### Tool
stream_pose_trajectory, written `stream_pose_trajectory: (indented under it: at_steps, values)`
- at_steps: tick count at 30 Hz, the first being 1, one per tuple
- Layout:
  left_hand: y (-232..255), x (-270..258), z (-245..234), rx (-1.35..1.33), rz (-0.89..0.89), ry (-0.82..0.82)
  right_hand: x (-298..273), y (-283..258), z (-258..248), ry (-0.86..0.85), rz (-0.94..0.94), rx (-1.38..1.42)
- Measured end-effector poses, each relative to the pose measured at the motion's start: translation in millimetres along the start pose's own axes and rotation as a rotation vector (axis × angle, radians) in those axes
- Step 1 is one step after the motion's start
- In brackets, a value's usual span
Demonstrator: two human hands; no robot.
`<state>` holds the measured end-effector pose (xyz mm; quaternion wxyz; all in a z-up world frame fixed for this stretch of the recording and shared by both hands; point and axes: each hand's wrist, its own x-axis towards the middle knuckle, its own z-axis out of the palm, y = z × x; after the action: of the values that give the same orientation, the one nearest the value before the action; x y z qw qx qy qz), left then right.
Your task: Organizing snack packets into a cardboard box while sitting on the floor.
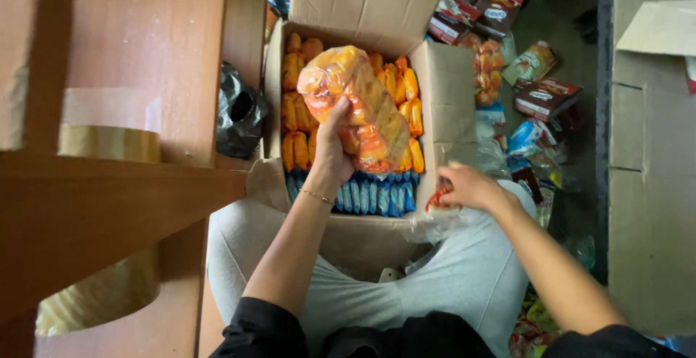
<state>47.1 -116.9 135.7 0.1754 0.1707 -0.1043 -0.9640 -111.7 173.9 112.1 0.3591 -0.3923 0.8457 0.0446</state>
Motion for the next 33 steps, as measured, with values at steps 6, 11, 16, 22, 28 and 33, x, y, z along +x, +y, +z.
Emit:
stream_pose_trajectory:
  at_steps: [6,11,16,22,28,33]
  values:
    - [5.4,-8.8,4.7,0.126,0.077,0.001,-22.5,-17.9,7.2,-0.146,-0.063,-0.182]
    - [6.9,-11.7,13.1,0.253,0.154,-0.027,-21.6,-0.2,17.8,-0.013,0.039,-0.252]
    - [9.2,-21.2,22.5,0.379,0.243,-0.055,16.7,143.5,-13.3,0.258,0.238,-0.039]
    - [-4.2,-20.6,24.9,0.477,0.257,-0.097,12.0,74.5,-68.0,0.797,0.572,0.244]
    - [-28.5,-13.7,9.6,0.653,0.150,0.098,14.6,-101.4,-64.1,0.447,-0.370,1.089]
    - [-42.3,-13.1,-3.3,1.039,0.077,0.170,21.4,-116.4,-57.8,0.474,-0.331,0.995]
